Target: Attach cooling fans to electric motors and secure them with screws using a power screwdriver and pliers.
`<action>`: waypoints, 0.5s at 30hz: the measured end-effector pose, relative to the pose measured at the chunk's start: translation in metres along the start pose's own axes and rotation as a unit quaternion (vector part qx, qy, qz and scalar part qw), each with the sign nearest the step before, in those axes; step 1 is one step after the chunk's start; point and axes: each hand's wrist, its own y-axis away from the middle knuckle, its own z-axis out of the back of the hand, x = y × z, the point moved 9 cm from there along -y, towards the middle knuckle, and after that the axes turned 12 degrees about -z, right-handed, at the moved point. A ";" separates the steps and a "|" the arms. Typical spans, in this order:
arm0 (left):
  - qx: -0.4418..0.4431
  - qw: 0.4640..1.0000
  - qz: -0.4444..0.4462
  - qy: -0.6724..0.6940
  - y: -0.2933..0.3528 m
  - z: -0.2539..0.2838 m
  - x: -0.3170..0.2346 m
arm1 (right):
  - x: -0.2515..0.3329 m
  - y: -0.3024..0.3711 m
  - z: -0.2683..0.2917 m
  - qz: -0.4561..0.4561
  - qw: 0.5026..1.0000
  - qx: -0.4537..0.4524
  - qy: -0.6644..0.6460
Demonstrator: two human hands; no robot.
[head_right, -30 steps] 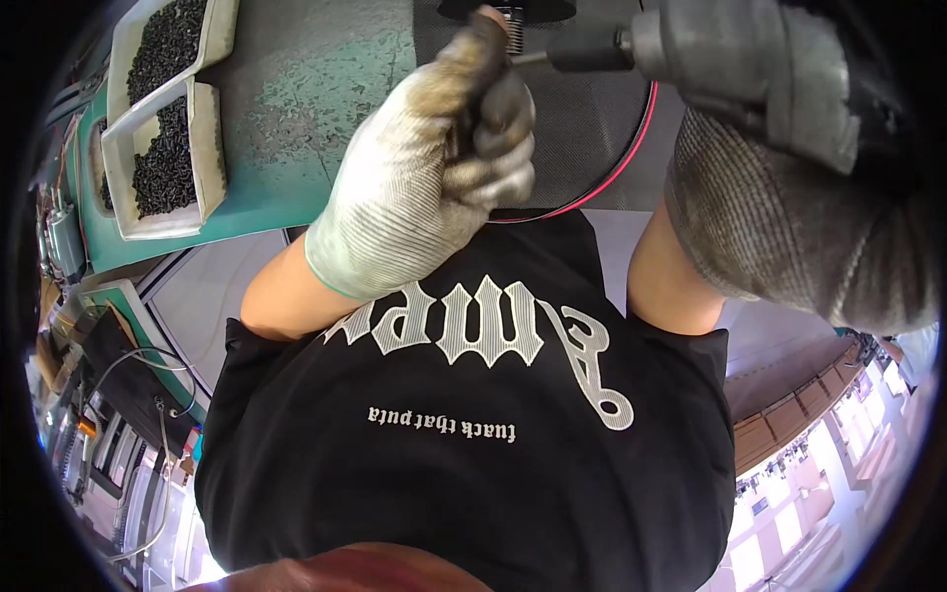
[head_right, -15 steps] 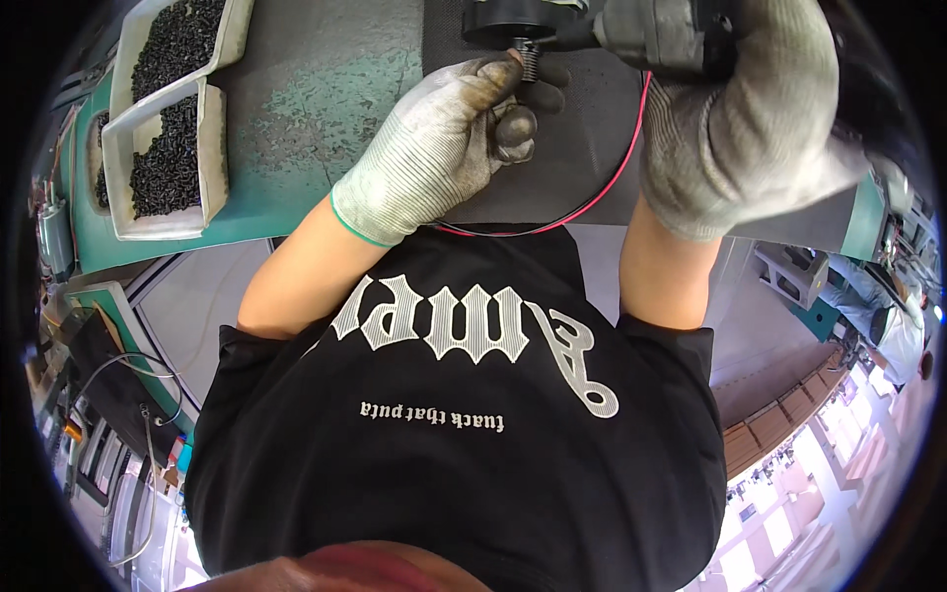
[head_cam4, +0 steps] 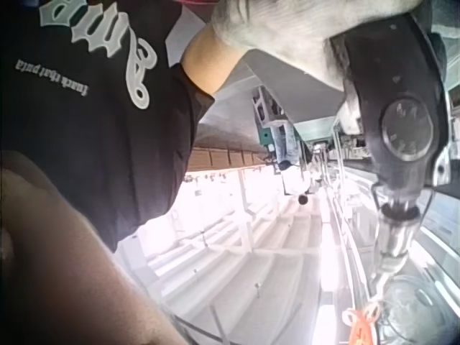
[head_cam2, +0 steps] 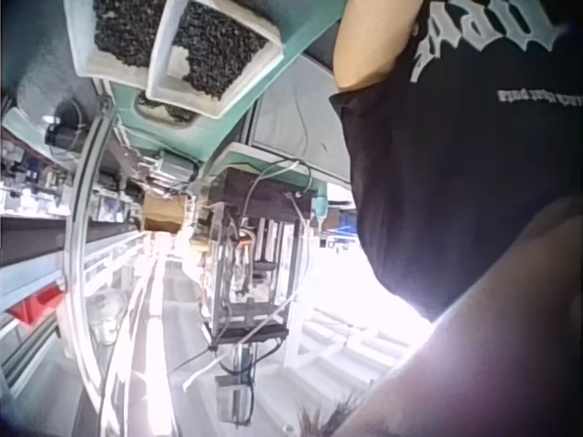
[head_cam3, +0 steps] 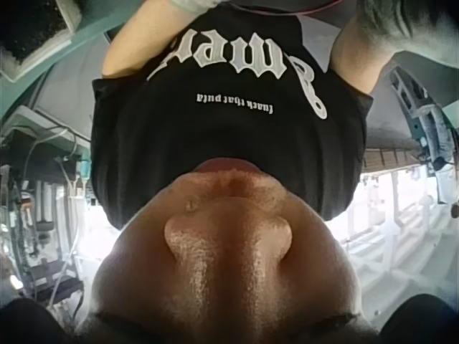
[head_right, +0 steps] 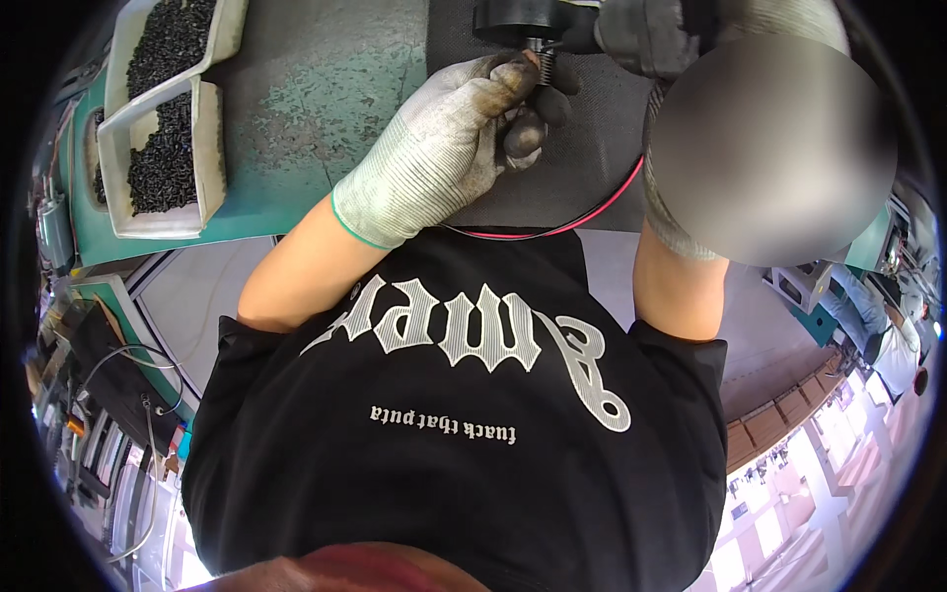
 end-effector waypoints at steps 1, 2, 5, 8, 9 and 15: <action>0.004 1.000 -0.005 -0.005 0.000 -0.001 0.000 | 0.009 0.000 0.002 0.029 0.999 -0.008 0.040; -0.006 1.000 0.000 0.013 0.001 0.000 0.002 | 0.019 0.001 0.003 0.058 0.995 -0.018 0.079; -0.009 0.999 0.004 0.047 0.000 -0.003 -0.004 | 0.047 0.001 0.008 0.151 0.966 -0.055 0.203; -0.064 0.966 -0.001 -0.250 0.005 0.007 -0.018 | 0.068 -0.007 0.024 0.239 0.903 -0.091 0.345; -0.060 0.967 -0.002 -0.249 0.007 0.001 -0.016 | 0.074 -0.006 0.029 0.259 0.879 -0.101 0.387; -0.064 0.764 -0.161 -0.622 0.011 -0.010 -0.064 | -0.020 -0.140 0.196 0.143 0.977 -0.139 0.078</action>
